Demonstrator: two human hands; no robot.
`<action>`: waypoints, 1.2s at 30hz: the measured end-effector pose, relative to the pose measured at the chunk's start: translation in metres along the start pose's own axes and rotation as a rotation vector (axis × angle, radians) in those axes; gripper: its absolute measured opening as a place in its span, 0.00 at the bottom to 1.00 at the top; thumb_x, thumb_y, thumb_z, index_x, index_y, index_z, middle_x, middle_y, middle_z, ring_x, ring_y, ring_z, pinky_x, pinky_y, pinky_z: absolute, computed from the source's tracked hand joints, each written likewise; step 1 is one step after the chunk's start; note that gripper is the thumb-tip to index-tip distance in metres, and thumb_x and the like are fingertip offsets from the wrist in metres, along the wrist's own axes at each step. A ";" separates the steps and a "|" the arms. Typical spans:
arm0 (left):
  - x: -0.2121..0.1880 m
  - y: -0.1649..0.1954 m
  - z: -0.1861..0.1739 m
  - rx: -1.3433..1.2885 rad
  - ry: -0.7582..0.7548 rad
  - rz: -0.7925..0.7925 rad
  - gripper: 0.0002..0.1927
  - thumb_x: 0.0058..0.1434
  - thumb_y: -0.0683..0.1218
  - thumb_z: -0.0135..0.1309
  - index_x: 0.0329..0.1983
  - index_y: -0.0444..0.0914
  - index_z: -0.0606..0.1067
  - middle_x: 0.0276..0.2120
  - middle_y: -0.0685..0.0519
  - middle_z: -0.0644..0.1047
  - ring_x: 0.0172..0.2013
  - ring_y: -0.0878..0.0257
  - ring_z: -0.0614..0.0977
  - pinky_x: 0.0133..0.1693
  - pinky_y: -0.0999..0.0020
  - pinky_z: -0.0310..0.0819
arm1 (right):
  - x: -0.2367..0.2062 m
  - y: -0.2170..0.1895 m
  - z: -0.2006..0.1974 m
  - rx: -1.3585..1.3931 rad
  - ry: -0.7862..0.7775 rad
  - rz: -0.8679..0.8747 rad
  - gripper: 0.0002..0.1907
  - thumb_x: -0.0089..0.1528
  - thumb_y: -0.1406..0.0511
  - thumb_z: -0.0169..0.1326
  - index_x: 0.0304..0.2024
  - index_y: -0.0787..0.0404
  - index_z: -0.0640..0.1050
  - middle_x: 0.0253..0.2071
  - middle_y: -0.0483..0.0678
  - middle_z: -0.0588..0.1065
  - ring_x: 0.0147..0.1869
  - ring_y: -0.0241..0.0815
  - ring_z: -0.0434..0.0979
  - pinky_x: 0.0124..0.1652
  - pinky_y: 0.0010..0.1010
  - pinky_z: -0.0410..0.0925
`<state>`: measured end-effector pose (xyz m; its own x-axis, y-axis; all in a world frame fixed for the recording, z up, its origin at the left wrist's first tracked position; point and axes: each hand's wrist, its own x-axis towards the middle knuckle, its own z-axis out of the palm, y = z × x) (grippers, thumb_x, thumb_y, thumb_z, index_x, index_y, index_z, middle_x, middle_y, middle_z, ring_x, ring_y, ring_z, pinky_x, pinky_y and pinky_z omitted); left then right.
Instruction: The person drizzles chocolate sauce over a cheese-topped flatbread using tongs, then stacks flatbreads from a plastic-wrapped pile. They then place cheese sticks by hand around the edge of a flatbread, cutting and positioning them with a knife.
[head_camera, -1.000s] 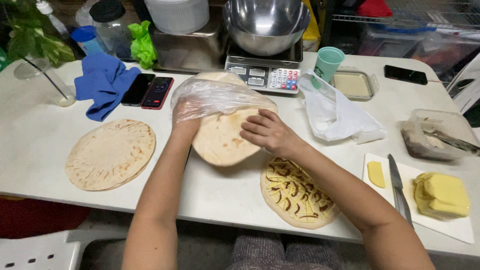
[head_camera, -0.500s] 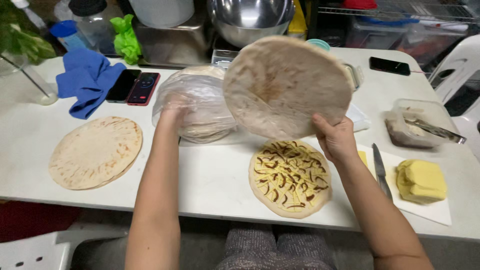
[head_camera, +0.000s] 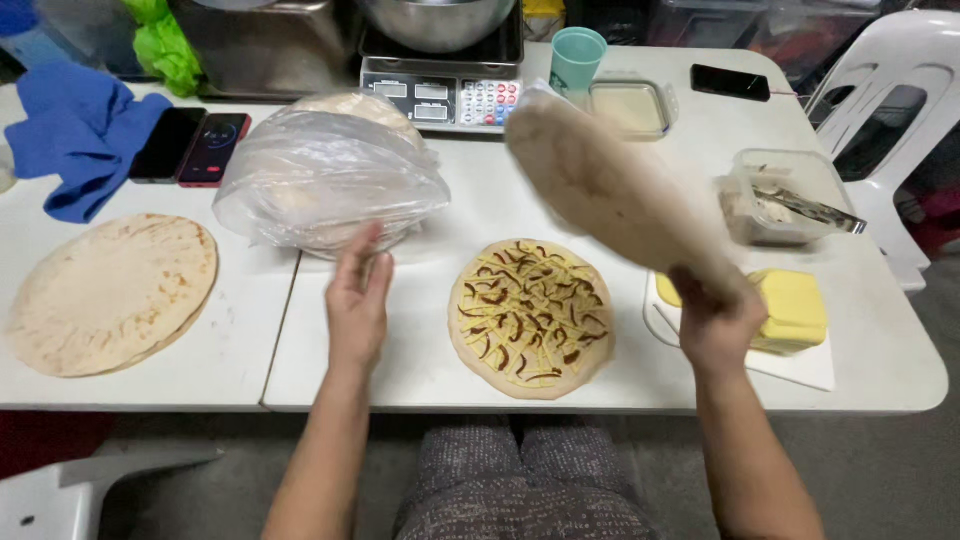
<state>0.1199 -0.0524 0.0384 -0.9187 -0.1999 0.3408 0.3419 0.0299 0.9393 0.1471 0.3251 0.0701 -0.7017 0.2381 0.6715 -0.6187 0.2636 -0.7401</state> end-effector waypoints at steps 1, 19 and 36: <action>-0.009 0.007 0.009 -0.405 -0.111 -0.157 0.27 0.70 0.50 0.51 0.68 0.32 0.68 0.67 0.40 0.70 0.68 0.52 0.70 0.65 0.55 0.68 | -0.006 -0.004 -0.003 -0.196 -0.103 -0.244 0.09 0.65 0.68 0.57 0.48 0.62 0.79 0.48 0.52 0.80 0.55 0.47 0.79 0.58 0.42 0.71; -0.004 0.044 0.062 -0.109 -0.436 0.119 0.17 0.70 0.39 0.54 0.62 0.39 0.74 0.49 0.52 0.83 0.48 0.63 0.84 0.52 0.68 0.83 | 0.007 0.025 -0.032 0.525 -0.188 0.460 0.38 0.73 0.46 0.45 0.73 0.70 0.63 0.66 0.59 0.70 0.64 0.50 0.71 0.62 0.43 0.66; 0.010 -0.014 0.041 0.637 -0.357 0.109 0.20 0.61 0.41 0.61 0.57 0.44 0.80 0.48 0.49 0.79 0.42 0.57 0.83 0.46 0.67 0.80 | -0.021 0.081 -0.006 0.340 -0.128 0.862 0.31 0.65 0.72 0.53 0.71 0.70 0.63 0.47 0.56 0.79 0.47 0.39 0.81 0.46 0.27 0.75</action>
<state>0.0973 -0.0147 0.0301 -0.9317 0.1640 0.3239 0.3532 0.6161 0.7040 0.1138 0.3475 -0.0041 -0.9876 0.1134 -0.1086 0.0776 -0.2488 -0.9654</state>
